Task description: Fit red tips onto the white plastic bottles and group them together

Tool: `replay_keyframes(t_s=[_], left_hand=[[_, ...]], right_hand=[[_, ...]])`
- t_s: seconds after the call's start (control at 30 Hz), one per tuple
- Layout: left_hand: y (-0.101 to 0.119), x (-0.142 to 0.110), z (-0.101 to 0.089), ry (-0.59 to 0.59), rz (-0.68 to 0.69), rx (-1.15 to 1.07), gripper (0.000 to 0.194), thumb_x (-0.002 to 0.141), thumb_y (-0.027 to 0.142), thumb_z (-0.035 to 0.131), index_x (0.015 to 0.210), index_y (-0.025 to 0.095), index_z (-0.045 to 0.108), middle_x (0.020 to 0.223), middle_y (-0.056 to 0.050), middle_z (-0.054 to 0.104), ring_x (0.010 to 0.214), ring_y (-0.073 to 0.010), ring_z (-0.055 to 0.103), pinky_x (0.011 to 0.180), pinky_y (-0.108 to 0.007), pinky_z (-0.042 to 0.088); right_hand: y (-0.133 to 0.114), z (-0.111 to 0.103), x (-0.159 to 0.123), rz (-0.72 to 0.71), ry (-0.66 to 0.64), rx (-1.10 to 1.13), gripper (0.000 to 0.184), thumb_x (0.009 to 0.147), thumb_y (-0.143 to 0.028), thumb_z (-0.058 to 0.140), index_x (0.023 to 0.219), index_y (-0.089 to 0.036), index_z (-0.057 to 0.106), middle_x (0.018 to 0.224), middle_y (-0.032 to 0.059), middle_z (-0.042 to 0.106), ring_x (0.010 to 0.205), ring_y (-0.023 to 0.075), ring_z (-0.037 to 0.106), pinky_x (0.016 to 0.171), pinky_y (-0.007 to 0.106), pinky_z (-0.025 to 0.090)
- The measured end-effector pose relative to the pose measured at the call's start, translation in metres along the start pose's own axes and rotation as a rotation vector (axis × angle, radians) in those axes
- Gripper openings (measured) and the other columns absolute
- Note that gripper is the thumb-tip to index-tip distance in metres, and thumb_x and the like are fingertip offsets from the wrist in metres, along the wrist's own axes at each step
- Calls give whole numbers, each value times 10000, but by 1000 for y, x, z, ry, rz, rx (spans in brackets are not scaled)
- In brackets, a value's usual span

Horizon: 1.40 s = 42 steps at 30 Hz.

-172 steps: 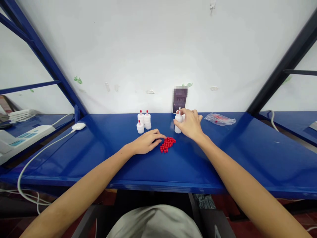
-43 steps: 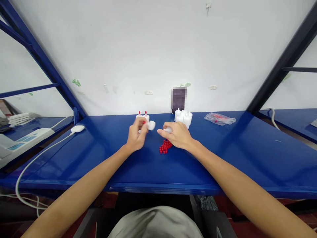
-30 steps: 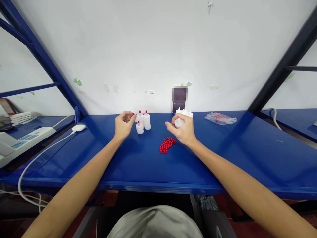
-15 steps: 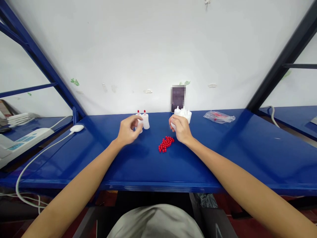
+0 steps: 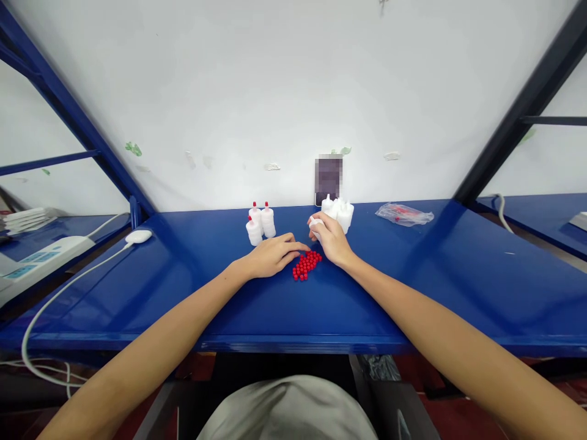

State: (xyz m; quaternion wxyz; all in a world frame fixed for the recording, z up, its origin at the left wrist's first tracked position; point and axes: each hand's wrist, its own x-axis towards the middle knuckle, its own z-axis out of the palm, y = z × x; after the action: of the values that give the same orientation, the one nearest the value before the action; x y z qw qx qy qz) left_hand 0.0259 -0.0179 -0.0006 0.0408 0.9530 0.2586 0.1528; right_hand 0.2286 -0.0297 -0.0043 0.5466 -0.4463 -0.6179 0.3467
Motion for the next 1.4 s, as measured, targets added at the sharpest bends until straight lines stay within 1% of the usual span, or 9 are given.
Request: replay_keyframes(t_s=[0.2, 0.27, 0.4, 0.47, 0.67, 0.9, 1.0, 1.17, 1.4], left_hand=[[-1, 3, 2, 80, -43, -117, 181, 967, 262, 486, 1044, 212, 642, 890, -29, 590, 795, -161, 582, 729, -277, 447], [1, 2, 0, 203, -92, -210, 163, 966, 269, 492, 1033, 194, 621, 804, -11, 576, 711, -140, 547, 683, -263, 429], [7, -2, -9, 537, -153, -424, 187, 981, 320, 481, 1048, 179, 584, 709, 26, 521, 583, -96, 457, 595, -232, 386], [12, -5, -12, 599, -122, -484, 185, 972, 332, 508, 1034, 176, 586, 693, 34, 497, 563, -84, 433, 571, -221, 370], [22, -9, -14, 564, -40, -513, 181, 975, 333, 512, 1027, 174, 581, 726, 22, 521, 592, -83, 452, 567, -211, 369], [20, -12, -10, 507, -8, -474, 188, 990, 332, 479, 1062, 179, 561, 710, 29, 513, 557, -81, 427, 550, -214, 355], [19, -13, -7, 482, 9, -456, 182, 993, 314, 467, 1087, 182, 549, 697, 35, 505, 548, -82, 426, 559, -218, 357], [22, -15, -6, 441, 45, -397, 166, 971, 230, 453, 1095, 179, 551, 744, 15, 544, 575, -91, 432, 593, -225, 375], [24, -16, -8, 398, 52, -426, 182, 960, 208, 455, 1113, 186, 551, 761, 12, 544, 575, -92, 424, 578, -221, 364]], right_hand=[[1, -2, 0, -62, -22, -196, 200, 807, -330, 485, 932, -212, 587, 634, -22, 549, 579, 168, 524, 567, 285, 420], [-3, -3, -1, -107, -59, -337, 206, 822, -313, 474, 955, -215, 596, 646, -20, 559, 583, 171, 525, 587, 294, 411], [-17, -2, -7, -175, -127, -563, 228, 856, -309, 452, 969, -207, 621, 687, -3, 602, 632, 189, 546, 642, 315, 392], [-25, 1, -10, -221, -156, -607, 226, 871, -315, 446, 950, -198, 622, 746, 15, 628, 688, 200, 564, 677, 324, 389], [-40, 8, -20, -372, -212, -652, 176, 853, -299, 458, 855, -181, 588, 858, 56, 615, 762, 207, 557, 673, 313, 363], [-47, 6, -24, -243, -233, -709, 207, 831, -317, 441, 871, -191, 600, 675, 15, 605, 625, 186, 525, 617, 297, 301], [-48, 5, -24, -261, -256, -698, 241, 850, -376, 427, 830, -195, 586, 646, 8, 583, 600, 173, 498, 604, 291, 281], [-48, 7, -24, -220, -237, -739, 430, 904, -529, 413, 693, -194, 580, 607, 7, 565, 586, 157, 486, 588, 283, 261], [-46, 11, -25, -230, -249, -730, 493, 921, -560, 393, 718, -187, 642, 600, 9, 566, 573, 153, 488, 579, 282, 267]])
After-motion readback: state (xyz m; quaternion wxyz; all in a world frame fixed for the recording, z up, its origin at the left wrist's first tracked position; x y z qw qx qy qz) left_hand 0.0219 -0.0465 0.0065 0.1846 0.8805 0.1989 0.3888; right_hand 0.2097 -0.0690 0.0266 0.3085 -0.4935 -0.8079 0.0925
